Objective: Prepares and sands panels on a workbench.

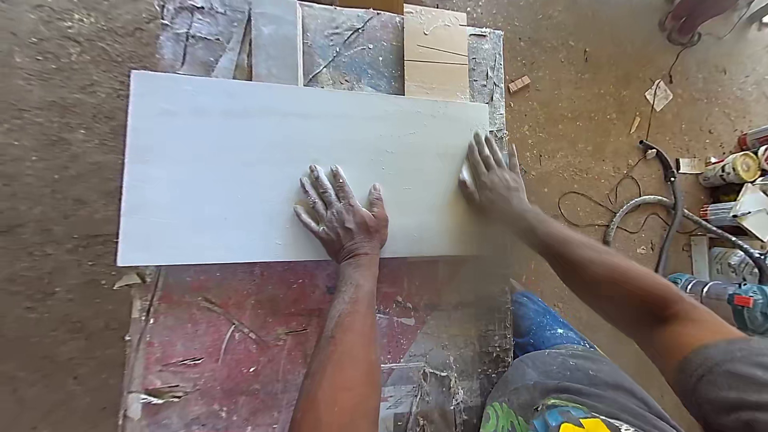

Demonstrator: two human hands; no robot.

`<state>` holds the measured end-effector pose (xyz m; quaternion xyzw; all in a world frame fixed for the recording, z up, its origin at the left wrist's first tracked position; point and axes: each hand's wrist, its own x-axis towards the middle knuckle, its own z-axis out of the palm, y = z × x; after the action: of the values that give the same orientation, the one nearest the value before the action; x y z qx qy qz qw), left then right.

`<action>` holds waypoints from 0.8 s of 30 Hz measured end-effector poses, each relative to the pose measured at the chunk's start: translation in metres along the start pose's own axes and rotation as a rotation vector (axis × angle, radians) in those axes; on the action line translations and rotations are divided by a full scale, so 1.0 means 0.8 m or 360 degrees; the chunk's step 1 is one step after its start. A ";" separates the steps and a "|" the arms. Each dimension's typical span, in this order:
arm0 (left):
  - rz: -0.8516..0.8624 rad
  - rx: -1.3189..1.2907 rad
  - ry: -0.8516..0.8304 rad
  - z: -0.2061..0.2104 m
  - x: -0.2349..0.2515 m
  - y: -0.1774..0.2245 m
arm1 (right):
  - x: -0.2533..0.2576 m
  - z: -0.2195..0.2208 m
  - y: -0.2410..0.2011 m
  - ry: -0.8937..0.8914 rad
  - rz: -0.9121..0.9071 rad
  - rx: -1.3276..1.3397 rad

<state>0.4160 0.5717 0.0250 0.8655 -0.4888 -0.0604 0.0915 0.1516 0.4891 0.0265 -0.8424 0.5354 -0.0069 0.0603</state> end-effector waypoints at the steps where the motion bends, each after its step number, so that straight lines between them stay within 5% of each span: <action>1: -0.0001 0.0000 -0.0006 -0.001 0.001 0.001 | -0.035 0.000 -0.007 -0.0001 -0.0048 0.0015; 4: -0.0004 -0.0011 -0.0006 0.001 -0.001 0.002 | -0.105 0.000 -0.014 -0.0128 -0.0085 -0.0002; 9: 0.0011 -0.0025 -0.0025 -0.001 -0.004 0.003 | 0.005 -0.005 0.011 -0.0058 0.0132 -0.0078; 15: 0.0000 -0.0024 -0.0027 -0.004 -0.001 0.004 | -0.101 -0.004 -0.017 -0.0100 0.0004 -0.0025; 20: 0.0007 -0.0006 -0.0014 -0.001 -0.002 0.001 | 0.010 -0.008 0.007 -0.0073 0.0192 -0.0082; 24: 0.0005 -0.0006 -0.0015 -0.002 -0.002 0.001 | -0.056 -0.009 -0.014 -0.0078 0.0141 -0.0058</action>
<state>0.4152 0.5726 0.0269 0.8642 -0.4906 -0.0652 0.0909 0.1424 0.5334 0.0368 -0.8188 0.5705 0.0260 0.0584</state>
